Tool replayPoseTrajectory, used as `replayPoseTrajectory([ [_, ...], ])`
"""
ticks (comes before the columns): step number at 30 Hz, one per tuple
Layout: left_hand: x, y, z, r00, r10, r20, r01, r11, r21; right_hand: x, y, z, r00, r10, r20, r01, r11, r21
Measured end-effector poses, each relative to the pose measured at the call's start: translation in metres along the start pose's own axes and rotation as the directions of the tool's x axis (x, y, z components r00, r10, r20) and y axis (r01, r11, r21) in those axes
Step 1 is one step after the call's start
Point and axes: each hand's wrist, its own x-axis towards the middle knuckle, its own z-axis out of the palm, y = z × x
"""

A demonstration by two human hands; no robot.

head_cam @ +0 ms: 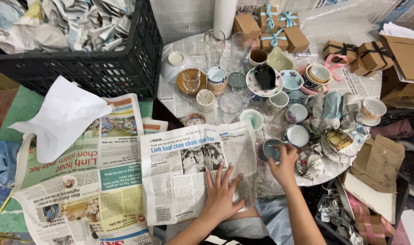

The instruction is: The person sits on the floor and wraps various ceramic items, including cups, bowls, and a small figurine, using sheets of newspaper. They fold the paper around each item and place the wrapped pieces into a nearby black crate.

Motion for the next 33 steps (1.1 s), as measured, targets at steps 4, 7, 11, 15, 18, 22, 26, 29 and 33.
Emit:
replayPoseTrajectory([
  [4, 0.003, 0.002, 0.0, 0.998, 0.012, -0.06, -0.01, 0.999, 0.031, -0.026, 0.005, -0.002, 0.987, -0.129, -0.098, 0.126, 0.991, -0.038],
  [7, 0.003, 0.003, -0.003, 1.0, -0.021, -0.001, 0.021, 1.0, 0.015, -0.031, 0.001, -0.002, 0.985, -0.149, -0.09, 0.143, 0.987, -0.072],
  [11, 0.002, 0.002, -0.007, 1.0, -0.022, 0.005, 0.022, 1.0, 0.006, -0.032, 0.001, -0.001, 0.977, -0.211, -0.037, 0.199, 0.958, -0.207],
  [15, -0.005, -0.001, -0.007, 1.0, -0.002, 0.002, 0.002, 1.0, 0.022, -0.033, -0.004, -0.006, 0.973, -0.221, -0.069, 0.212, 0.971, -0.114],
  [18, -0.005, -0.006, -0.009, 1.0, 0.021, 0.015, -0.021, 1.0, 0.021, -0.031, -0.024, -0.022, 0.971, -0.205, -0.124, 0.213, 0.976, 0.055],
  [22, -0.013, -0.006, -0.006, 0.999, 0.035, 0.012, -0.035, 0.999, 0.04, -0.036, -0.069, -0.048, 0.958, -0.229, -0.172, 0.273, 0.912, 0.306],
  [26, -0.005, -0.004, -0.008, 0.999, 0.005, 0.049, -0.008, 0.999, 0.049, -0.014, -0.101, -0.06, 0.93, -0.367, 0.026, 0.282, 0.755, 0.592],
  [29, -0.011, -0.002, -0.013, 1.0, -0.003, 0.028, 0.002, 0.998, 0.059, 0.0, -0.115, -0.047, 0.87, -0.442, 0.221, 0.184, 0.705, 0.685],
  [33, -0.019, -0.014, -0.029, 0.998, 0.007, 0.063, -0.005, 0.999, -0.044, 0.0, -0.119, -0.028, 0.803, -0.492, 0.338, 0.205, 0.759, 0.618],
])
